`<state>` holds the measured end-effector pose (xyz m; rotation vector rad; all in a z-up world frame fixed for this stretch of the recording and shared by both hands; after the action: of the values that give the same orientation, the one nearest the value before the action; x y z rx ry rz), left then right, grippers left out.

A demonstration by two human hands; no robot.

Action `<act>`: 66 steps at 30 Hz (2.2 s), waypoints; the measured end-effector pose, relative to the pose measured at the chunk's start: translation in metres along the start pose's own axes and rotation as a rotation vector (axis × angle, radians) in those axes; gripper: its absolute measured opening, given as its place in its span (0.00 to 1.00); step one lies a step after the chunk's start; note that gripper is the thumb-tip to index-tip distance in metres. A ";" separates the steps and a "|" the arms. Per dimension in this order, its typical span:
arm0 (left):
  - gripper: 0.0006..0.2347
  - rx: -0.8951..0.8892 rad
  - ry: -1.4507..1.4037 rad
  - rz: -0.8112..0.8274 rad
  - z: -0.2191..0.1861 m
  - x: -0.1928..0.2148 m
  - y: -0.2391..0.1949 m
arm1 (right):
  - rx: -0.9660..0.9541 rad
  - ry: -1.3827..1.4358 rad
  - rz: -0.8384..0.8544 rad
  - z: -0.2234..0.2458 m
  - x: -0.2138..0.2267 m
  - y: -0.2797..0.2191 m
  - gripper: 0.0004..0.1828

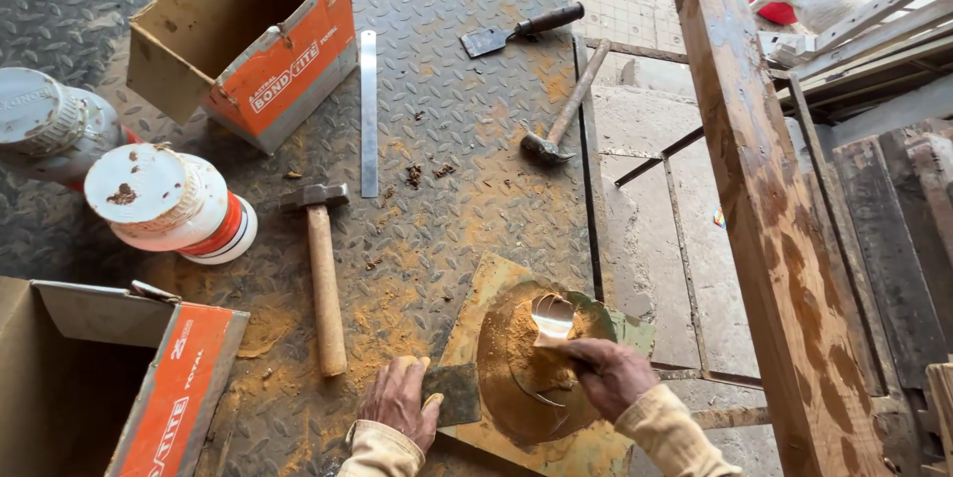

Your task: The person kneads and folds a two-part epoxy putty by hand on a board, working the white and brown components together with a scraper until uniformly blended, then spreads the mixed putty onto a wooden plank.

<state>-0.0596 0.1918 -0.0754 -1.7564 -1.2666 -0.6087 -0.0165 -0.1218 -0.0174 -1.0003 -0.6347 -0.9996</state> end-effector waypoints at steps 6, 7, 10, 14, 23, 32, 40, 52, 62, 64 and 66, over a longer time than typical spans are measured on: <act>0.24 0.070 -0.014 -0.002 0.004 -0.007 0.003 | -0.117 -0.014 -0.017 -0.001 0.008 0.008 0.20; 0.24 0.073 -0.010 0.004 0.008 -0.010 0.000 | -0.120 -0.009 -0.012 0.005 0.009 0.006 0.20; 0.20 0.065 -0.120 -0.077 0.011 -0.008 -0.001 | -0.118 -0.028 -0.035 0.021 0.011 0.000 0.20; 0.11 0.253 -0.280 0.069 0.021 -0.009 -0.005 | 0.038 -0.198 -0.075 0.022 -0.016 -0.010 0.23; 0.06 0.479 -0.630 0.077 0.034 -0.020 -0.024 | 0.020 0.009 -0.092 0.031 -0.003 -0.018 0.24; 0.11 0.489 -0.582 0.048 0.042 -0.043 -0.030 | -0.083 -0.036 -0.114 0.022 0.006 0.008 0.18; 0.12 0.537 -0.715 -0.008 0.043 -0.047 -0.036 | 0.293 -0.242 -0.222 0.015 -0.023 -0.009 0.15; 0.11 0.511 -0.921 -0.224 0.035 -0.027 -0.042 | 0.275 -0.285 -0.197 0.006 -0.033 -0.001 0.18; 0.12 0.414 -0.945 -0.325 0.044 -0.016 -0.043 | 0.175 -0.295 -0.143 0.020 -0.023 -0.008 0.18; 0.12 0.412 -0.978 -0.350 0.043 -0.009 -0.048 | 0.169 -0.273 -0.108 0.025 -0.013 -0.016 0.19; 0.12 0.451 -0.988 -0.339 0.042 -0.006 -0.051 | 0.052 -0.103 -0.042 0.019 -0.003 -0.020 0.19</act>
<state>-0.1126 0.2302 -0.0834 -1.4639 -2.1793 0.4464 -0.0360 -0.1078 -0.0037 -1.0012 -0.7660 -0.9683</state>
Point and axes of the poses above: each hand's wrist, its own y-axis towards the middle knuckle, its own x-axis out of the back of the hand, z = x × y, the point moved 2 cm from there along y, towards the middle knuckle, and after that the axes turned 3 degrees about y, right-handed, at the moved point
